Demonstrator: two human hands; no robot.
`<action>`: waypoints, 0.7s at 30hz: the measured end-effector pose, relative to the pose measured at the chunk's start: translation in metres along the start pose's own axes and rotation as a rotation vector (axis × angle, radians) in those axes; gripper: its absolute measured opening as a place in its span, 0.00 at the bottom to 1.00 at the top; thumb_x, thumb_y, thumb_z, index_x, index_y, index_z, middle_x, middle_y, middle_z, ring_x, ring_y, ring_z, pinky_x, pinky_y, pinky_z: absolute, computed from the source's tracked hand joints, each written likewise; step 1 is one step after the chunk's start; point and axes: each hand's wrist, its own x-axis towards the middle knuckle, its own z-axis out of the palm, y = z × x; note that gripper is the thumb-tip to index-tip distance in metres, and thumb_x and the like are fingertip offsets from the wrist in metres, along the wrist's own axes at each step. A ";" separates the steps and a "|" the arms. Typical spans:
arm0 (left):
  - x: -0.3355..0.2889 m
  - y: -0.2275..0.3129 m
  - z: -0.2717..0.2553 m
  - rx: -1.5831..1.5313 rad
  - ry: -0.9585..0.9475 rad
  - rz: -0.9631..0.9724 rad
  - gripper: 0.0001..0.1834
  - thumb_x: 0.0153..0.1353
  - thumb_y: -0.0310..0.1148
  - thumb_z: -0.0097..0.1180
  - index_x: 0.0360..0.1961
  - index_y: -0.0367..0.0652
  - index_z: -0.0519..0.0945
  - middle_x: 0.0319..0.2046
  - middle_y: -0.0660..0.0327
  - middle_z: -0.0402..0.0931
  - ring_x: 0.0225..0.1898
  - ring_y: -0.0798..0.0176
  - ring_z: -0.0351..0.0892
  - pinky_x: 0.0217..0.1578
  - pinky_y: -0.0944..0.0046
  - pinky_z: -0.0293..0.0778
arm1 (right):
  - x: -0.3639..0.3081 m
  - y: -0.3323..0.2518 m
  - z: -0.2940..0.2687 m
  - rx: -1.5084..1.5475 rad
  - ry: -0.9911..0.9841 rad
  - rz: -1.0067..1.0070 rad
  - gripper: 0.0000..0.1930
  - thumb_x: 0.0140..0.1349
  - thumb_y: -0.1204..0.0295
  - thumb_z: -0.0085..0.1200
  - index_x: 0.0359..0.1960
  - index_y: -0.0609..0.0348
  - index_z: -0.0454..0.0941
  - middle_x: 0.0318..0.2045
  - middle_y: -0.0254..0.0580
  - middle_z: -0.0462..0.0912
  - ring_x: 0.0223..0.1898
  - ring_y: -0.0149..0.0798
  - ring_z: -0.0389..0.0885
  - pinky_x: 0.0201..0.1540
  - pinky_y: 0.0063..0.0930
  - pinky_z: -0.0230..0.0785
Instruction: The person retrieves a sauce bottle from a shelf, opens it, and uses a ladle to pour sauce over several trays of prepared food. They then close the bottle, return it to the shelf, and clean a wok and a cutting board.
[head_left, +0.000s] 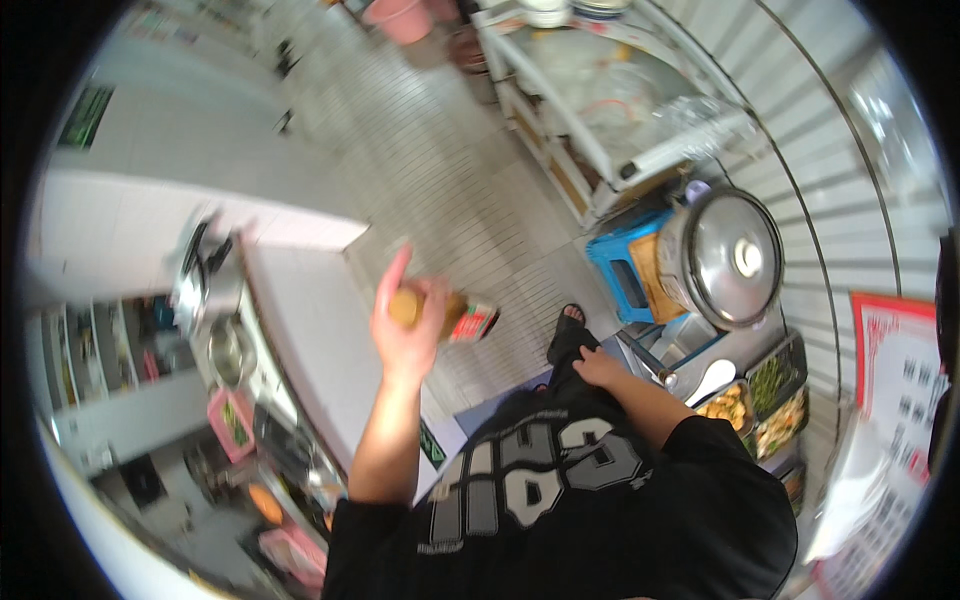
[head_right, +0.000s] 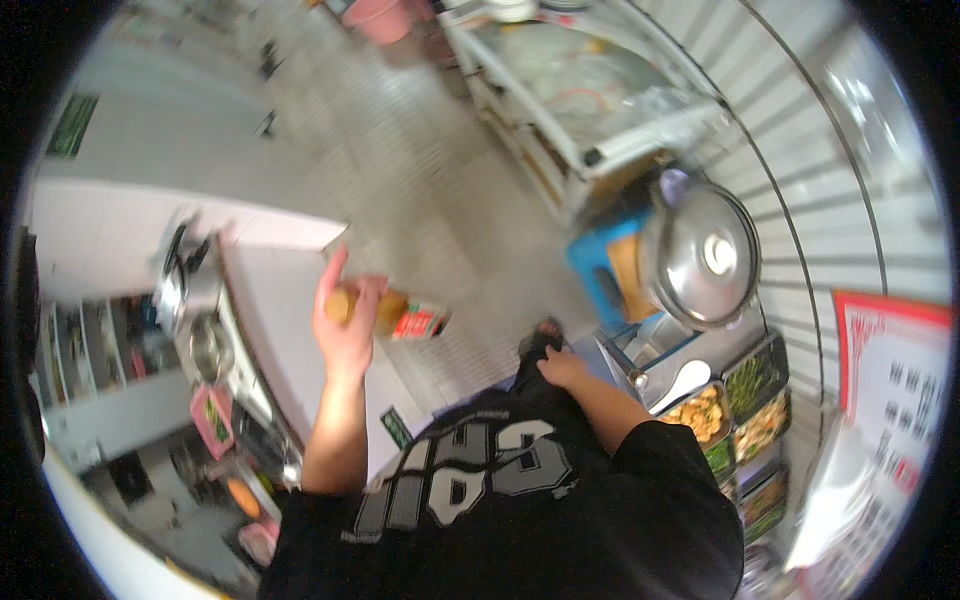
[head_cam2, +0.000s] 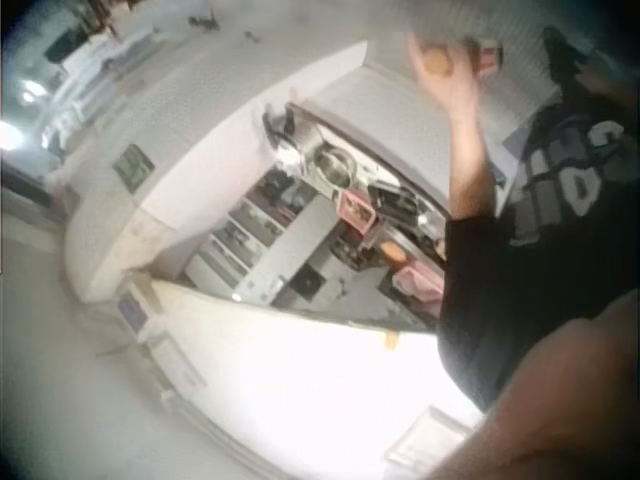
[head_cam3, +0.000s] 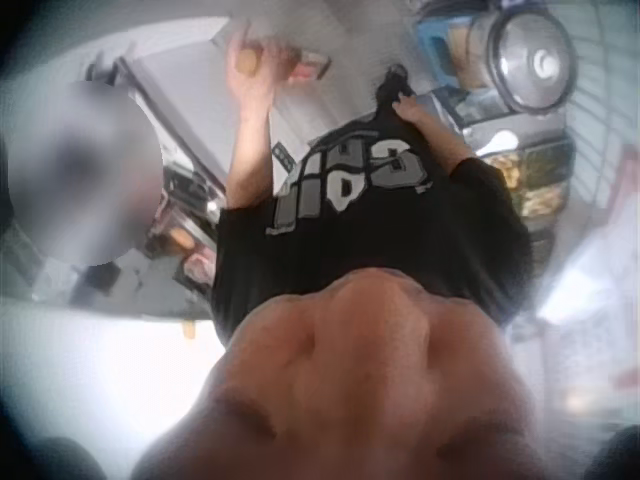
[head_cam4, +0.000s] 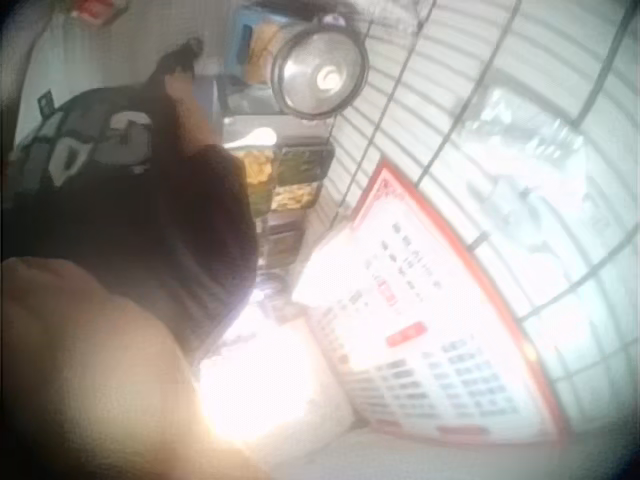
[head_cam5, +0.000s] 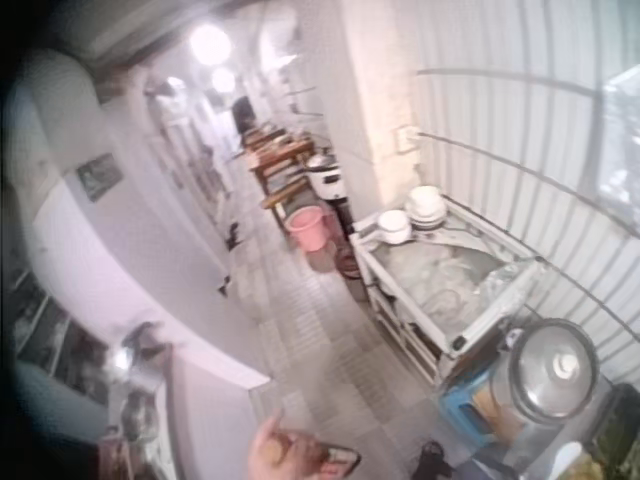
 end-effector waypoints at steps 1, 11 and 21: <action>0.013 0.015 -0.006 -0.044 0.029 0.022 0.31 0.61 0.22 0.62 0.66 0.33 0.68 0.32 0.66 0.78 0.40 0.72 0.80 0.45 0.69 0.76 | -0.002 -0.002 -0.011 -0.029 -0.066 -0.050 0.32 0.67 0.45 0.44 0.65 0.54 0.70 0.55 0.68 0.76 0.57 0.63 0.76 0.62 0.48 0.67; 0.133 0.106 -0.066 -0.392 0.068 -0.024 0.33 0.64 0.21 0.55 0.70 0.33 0.61 0.36 0.60 0.79 0.43 0.61 0.84 0.48 0.61 0.78 | -0.059 -0.260 -0.310 0.276 0.202 -0.952 0.45 0.58 0.55 0.66 0.73 0.57 0.58 0.66 0.52 0.70 0.66 0.47 0.70 0.67 0.39 0.62; 0.371 0.091 -0.132 -0.510 -0.107 0.095 0.35 0.71 0.38 0.52 0.74 0.37 0.54 0.50 0.55 0.78 0.57 0.61 0.75 0.61 0.58 0.67 | -0.007 -0.487 -0.471 0.526 -0.037 -0.891 0.34 0.53 0.63 0.71 0.60 0.61 0.70 0.48 0.39 0.81 0.47 0.30 0.78 0.55 0.29 0.70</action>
